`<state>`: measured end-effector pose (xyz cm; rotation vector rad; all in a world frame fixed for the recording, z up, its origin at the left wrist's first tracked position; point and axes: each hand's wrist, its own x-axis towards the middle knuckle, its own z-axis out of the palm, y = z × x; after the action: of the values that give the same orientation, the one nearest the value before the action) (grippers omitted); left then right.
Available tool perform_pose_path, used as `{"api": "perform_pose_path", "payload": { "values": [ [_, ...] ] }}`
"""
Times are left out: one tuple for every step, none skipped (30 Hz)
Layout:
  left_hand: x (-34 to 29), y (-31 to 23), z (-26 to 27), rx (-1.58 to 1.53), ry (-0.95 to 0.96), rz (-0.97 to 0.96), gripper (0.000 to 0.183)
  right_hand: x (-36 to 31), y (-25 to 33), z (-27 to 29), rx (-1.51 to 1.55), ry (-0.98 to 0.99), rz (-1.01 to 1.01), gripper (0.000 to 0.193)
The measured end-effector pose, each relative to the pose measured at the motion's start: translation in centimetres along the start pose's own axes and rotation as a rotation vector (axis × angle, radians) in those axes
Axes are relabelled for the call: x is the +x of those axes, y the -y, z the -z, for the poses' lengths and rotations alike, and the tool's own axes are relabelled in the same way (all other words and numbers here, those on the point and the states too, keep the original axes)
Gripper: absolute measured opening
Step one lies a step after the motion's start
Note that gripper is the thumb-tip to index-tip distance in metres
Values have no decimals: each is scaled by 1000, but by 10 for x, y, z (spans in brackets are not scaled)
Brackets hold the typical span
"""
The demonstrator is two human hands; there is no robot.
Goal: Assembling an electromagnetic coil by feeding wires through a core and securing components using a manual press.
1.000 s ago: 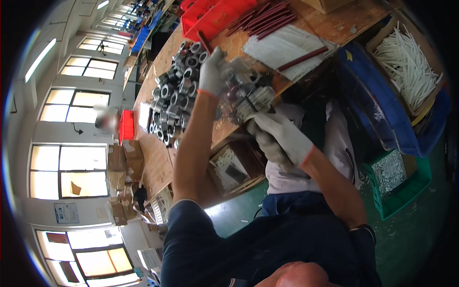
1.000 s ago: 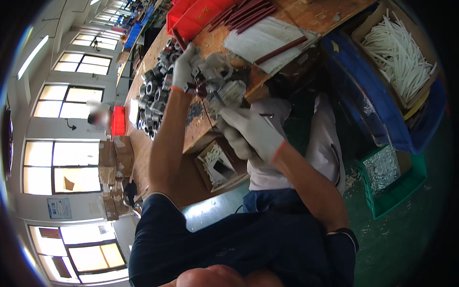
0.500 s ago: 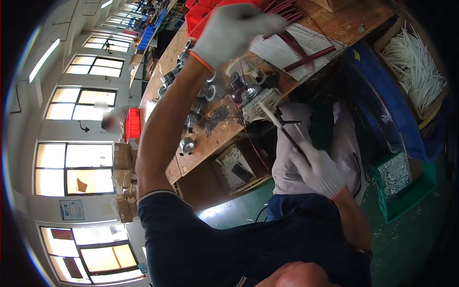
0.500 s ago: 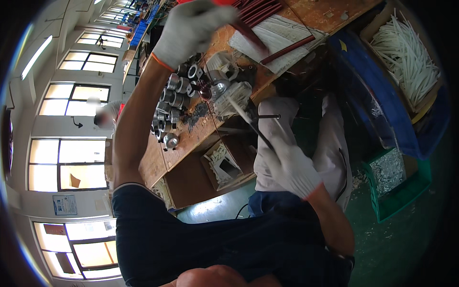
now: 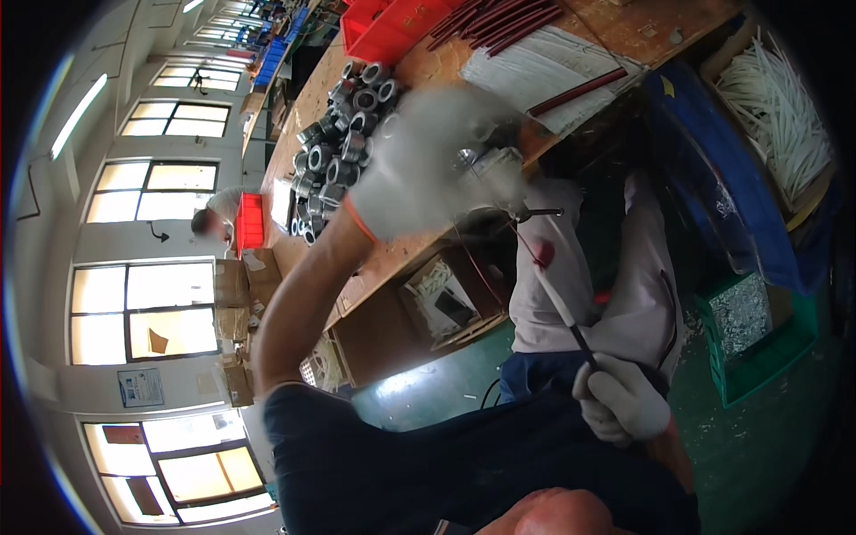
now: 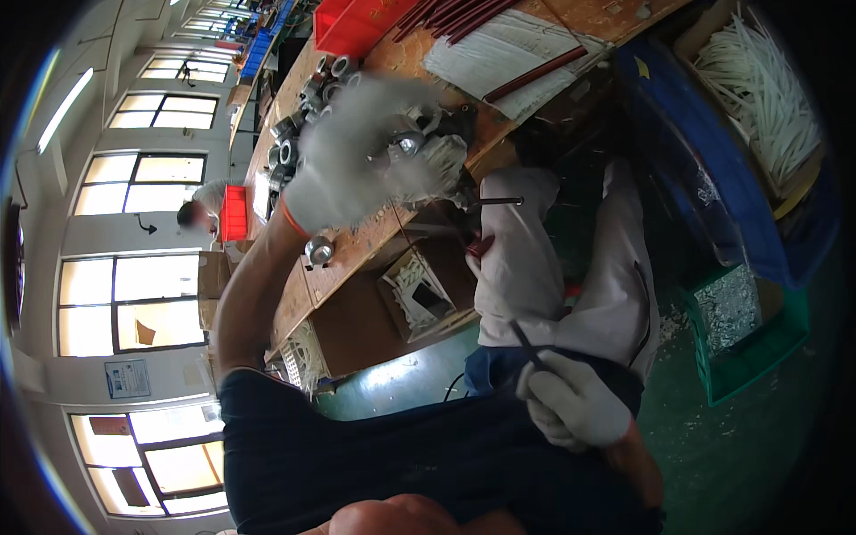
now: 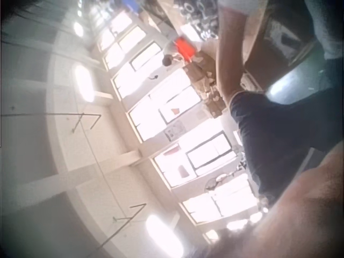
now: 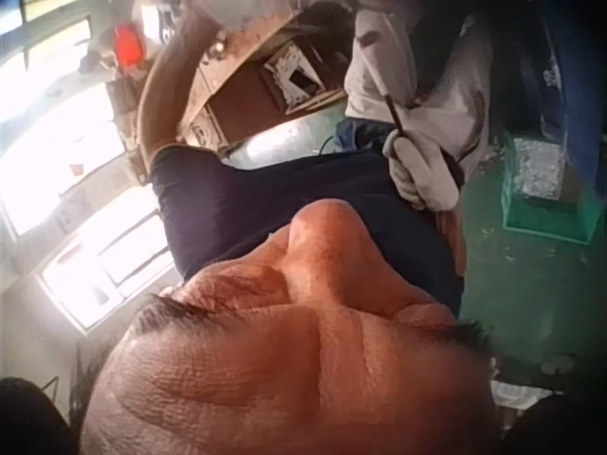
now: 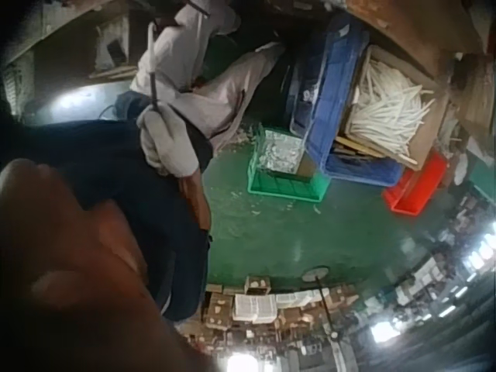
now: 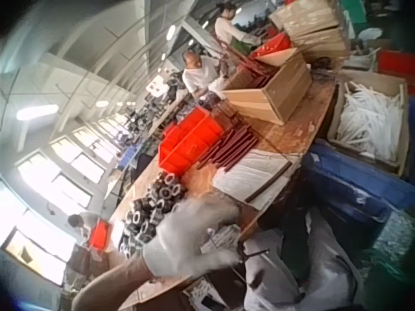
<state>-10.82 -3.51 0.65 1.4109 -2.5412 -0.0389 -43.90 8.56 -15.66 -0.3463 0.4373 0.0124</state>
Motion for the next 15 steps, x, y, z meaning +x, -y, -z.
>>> {"api": "perform_pose_path", "payload": {
  "values": [
    [-1,-29,0,25,383,-32,63,14,-5,5,-12,17,-6,21],
    [10,-53,-10,34,791,80,58,32,-14,9,-563,-242,496,17],
    [16,-50,-9,34,778,82,58,41,-12,10,-1133,-495,994,12],
    [26,-40,-8,69,655,24,57,43,-3,3,-964,-538,765,9],
    [37,-30,-8,101,548,-33,55,53,5,4,-960,-537,764,9],
    [52,-13,-2,-96,409,173,54,70,15,8,-1315,-557,946,11],
    [68,9,7,-295,261,372,53,86,28,11,-1683,-567,1117,16],
    [72,37,15,-466,134,546,49,106,41,9,-1717,-576,1267,17],
    [68,64,12,-632,8,718,46,125,55,4,-1739,-584,1421,18],
    [53,90,-4,-744,-92,798,44,139,76,-11,-1390,-472,1203,20],
    [31,114,-24,-863,-190,874,43,149,93,-29,-1046,-366,971,22],
    [14,127,-44,-1065,-309,959,40,152,108,-42,-1040,-369,968,22],
    [-1,137,-61,-1264,-432,1039,38,152,122,-54,-681,-264,688,26],
    [-14,151,-70,-1262,-426,1039,38,152,129,-60,-326,-155,408,29],
    [-27,165,-75,-1433,-412,1057,36,158,121,-47,-321,-156,410,29]
  ]
}}
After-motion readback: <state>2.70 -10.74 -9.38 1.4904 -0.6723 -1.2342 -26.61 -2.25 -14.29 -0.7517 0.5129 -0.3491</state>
